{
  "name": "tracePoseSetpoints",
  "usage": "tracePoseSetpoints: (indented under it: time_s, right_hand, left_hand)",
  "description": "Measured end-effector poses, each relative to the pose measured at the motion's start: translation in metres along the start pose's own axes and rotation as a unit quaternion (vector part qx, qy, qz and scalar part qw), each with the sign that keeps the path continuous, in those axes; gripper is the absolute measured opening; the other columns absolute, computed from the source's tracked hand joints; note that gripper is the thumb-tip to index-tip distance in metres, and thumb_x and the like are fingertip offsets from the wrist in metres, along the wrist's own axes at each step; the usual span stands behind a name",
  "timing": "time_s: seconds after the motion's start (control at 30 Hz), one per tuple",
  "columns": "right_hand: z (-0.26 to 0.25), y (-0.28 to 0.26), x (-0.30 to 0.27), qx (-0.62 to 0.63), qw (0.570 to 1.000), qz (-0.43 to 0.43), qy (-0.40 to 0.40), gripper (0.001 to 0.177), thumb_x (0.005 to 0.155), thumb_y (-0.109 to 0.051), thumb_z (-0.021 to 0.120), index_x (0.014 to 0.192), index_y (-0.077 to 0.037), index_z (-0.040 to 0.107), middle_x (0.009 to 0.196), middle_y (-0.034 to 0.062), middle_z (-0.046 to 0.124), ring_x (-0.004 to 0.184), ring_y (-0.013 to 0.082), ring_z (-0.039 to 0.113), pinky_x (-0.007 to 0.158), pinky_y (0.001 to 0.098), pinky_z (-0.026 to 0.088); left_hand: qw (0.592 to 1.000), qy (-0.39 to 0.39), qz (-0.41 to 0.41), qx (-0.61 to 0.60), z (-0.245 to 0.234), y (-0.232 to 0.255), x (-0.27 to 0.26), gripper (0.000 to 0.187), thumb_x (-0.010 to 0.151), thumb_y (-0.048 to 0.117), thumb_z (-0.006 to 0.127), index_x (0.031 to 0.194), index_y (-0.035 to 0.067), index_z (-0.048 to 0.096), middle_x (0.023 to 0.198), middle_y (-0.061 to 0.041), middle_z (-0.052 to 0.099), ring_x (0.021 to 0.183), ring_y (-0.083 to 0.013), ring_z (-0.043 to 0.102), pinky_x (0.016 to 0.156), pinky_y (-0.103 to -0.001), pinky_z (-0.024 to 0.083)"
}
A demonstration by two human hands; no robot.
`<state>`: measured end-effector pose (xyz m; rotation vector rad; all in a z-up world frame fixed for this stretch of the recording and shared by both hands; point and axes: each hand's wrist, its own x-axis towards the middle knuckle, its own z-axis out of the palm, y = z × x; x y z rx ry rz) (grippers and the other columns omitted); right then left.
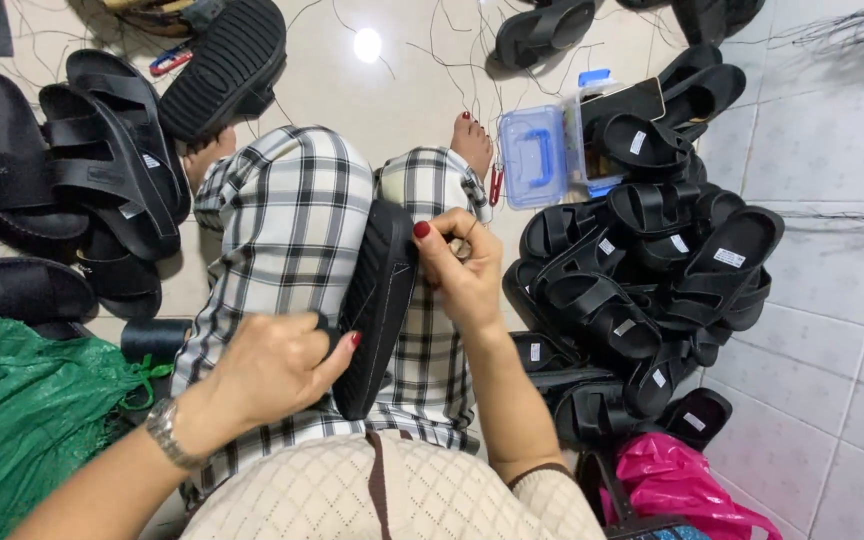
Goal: Hand-sewing the upper straps of black sandals to the soles using a needle and heavy thread while sitting on the floor.
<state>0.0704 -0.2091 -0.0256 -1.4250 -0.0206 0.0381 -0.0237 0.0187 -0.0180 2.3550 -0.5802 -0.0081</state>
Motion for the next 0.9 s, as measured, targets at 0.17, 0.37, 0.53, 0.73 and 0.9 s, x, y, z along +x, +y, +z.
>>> tracePoseSetpoints:
  time_s: [0.17, 0.37, 0.53, 0.73, 0.9]
  right_hand:
    - [-0.031, -0.033, 0.017, -0.071, 0.991, 0.038, -0.109, 0.005, 0.101, -0.018, 0.06, 0.105, -0.015, 0.059, 0.074, -0.0042, 0.051, 0.052, 0.003, 0.037, 0.044, 0.0168, 0.031]
    - [-0.076, -0.068, -0.003, -0.542, 0.802, -0.083, -0.235, 0.049, 0.1, -0.006, 0.059, 0.145, -0.024, 0.05, 0.077, 0.0053, 0.054, 0.07, 0.0235, 0.047, 0.066, 0.0375, 0.04]
    - [-0.054, -0.078, -0.008, -0.607, 0.701, -0.113, -0.356, 0.053, 0.104, -0.022, 0.057, 0.154, -0.034, 0.043, 0.064, 0.0055, 0.036, 0.051, 0.0229, 0.039, 0.05, 0.0387, 0.036]
    - [-0.05, -0.083, -0.001, -0.617, 0.689, -0.122, -0.359, 0.05, 0.103, -0.023, 0.057, 0.152, -0.033, 0.046, 0.062, 0.0052, 0.038, 0.05, 0.0224, 0.042, 0.048, 0.0392, 0.037]
    - [-0.044, -0.094, 0.003, -0.642, 0.667, -0.144, -0.351, 0.052, 0.1, -0.023, 0.062, 0.149, -0.035, 0.05, 0.061, 0.0024, 0.04, 0.049, 0.0207, 0.043, 0.042, 0.0396, 0.038]
  left_hand:
    - [0.94, -0.229, -0.209, -0.143, -0.05, -0.012, 0.005, 0.034, 0.097, 0.037, 0.058, 0.07, 0.017, 0.061, 0.055, 0.004, 0.038, 0.046, -0.0127, 0.037, 0.043, -0.031, 0.032]
    - [0.886, -0.116, -0.407, 0.188, -0.084, -0.126, -0.017, 0.048, 0.11, 0.054, 0.06, 0.084, 0.014, 0.068, 0.079, -0.007, 0.062, 0.077, -0.022, 0.052, 0.066, -0.036, 0.039]
    - [0.939, -0.145, -0.312, 0.011, -0.112, -0.01, 0.1, 0.082, 0.074, 0.049, 0.082, 0.138, 0.005, 0.056, 0.108, -0.028, 0.066, 0.071, -0.0354, 0.07, 0.094, -0.04, 0.052]
    - [0.989, -0.126, 0.025, 0.072, -0.048, -0.026, 0.098, 0.111, 0.065, 0.077, 0.076, 0.151, 0.019, 0.038, 0.166, -0.026, 0.004, 0.151, -0.0441, -0.006, 0.121, -0.057, 0.001]
    - [0.994, -0.05, 0.065, 0.077, -0.04, -0.029, 0.099, 0.1, 0.062, 0.078, 0.077, 0.143, 0.022, 0.06, 0.167, -0.018, 0.018, 0.151, -0.0402, -0.009, 0.121, -0.066, 0.007]
